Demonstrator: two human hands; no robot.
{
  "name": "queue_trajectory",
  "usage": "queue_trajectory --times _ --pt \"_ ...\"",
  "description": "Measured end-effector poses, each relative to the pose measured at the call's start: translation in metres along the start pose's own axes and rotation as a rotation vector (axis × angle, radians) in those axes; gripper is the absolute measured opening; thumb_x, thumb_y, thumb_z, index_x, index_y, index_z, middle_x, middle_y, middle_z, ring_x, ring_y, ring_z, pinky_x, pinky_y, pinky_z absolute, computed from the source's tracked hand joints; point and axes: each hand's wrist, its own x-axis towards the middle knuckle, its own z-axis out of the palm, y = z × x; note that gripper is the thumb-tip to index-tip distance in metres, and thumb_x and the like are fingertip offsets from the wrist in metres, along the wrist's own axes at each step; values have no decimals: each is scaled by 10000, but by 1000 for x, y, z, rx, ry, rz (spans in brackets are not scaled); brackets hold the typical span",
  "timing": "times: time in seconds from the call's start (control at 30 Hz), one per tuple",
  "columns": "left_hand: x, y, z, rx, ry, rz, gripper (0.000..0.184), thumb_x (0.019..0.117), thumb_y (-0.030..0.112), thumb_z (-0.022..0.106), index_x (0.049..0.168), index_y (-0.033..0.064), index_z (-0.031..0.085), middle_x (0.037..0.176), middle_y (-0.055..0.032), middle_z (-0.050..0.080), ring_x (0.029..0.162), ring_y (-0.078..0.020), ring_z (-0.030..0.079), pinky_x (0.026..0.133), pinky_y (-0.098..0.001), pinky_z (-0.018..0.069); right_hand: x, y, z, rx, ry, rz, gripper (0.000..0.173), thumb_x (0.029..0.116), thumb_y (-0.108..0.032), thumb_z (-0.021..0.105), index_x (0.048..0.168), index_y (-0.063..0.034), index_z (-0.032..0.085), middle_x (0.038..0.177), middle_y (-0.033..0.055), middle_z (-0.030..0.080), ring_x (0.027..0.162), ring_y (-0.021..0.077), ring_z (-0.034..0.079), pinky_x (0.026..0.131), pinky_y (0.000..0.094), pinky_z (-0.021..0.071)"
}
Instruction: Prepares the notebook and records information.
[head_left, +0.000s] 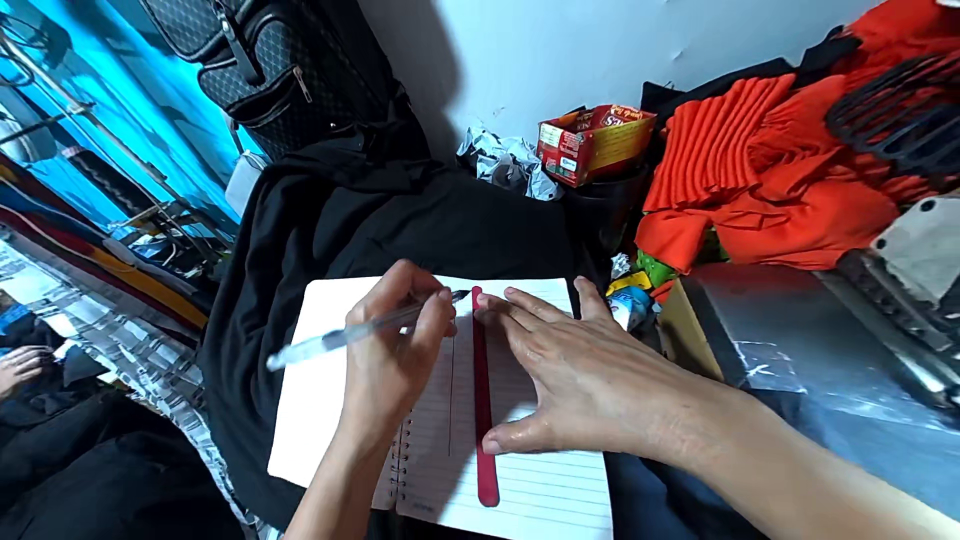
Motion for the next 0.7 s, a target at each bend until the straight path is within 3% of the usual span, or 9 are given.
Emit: queue_trajectory --times 0.07,0.13,0.7 --pt "12 -8 8 -54 -9 -57 94 971 53 538 902 87 592 687 35 639 542 -25 621 493 -163 529 1 1 0 -16 -3 -5 1157 733 -830 663 1602 -133 348 1655 56 341 1557 324 215 1143 768 34" --pt "19 -14 11 -38 -7 -76 122 949 48 526 857 108 577 651 46 615 502 -10 576 448 -143 465 2 0 -1 -18 -16 -2 1168 732 -836 658 1608 -133 336 1663 50 326 1564 308 199 1148 763 14" --pt "19 -18 18 102 -37 -29 96 953 76 556 870 93 600 654 36 624 529 -15 598 471 -157 491 1 2 1 -22 0 -24 1166 735 -858 625 1603 -131 349 1664 39 325 1562 304 203 1141 770 19"
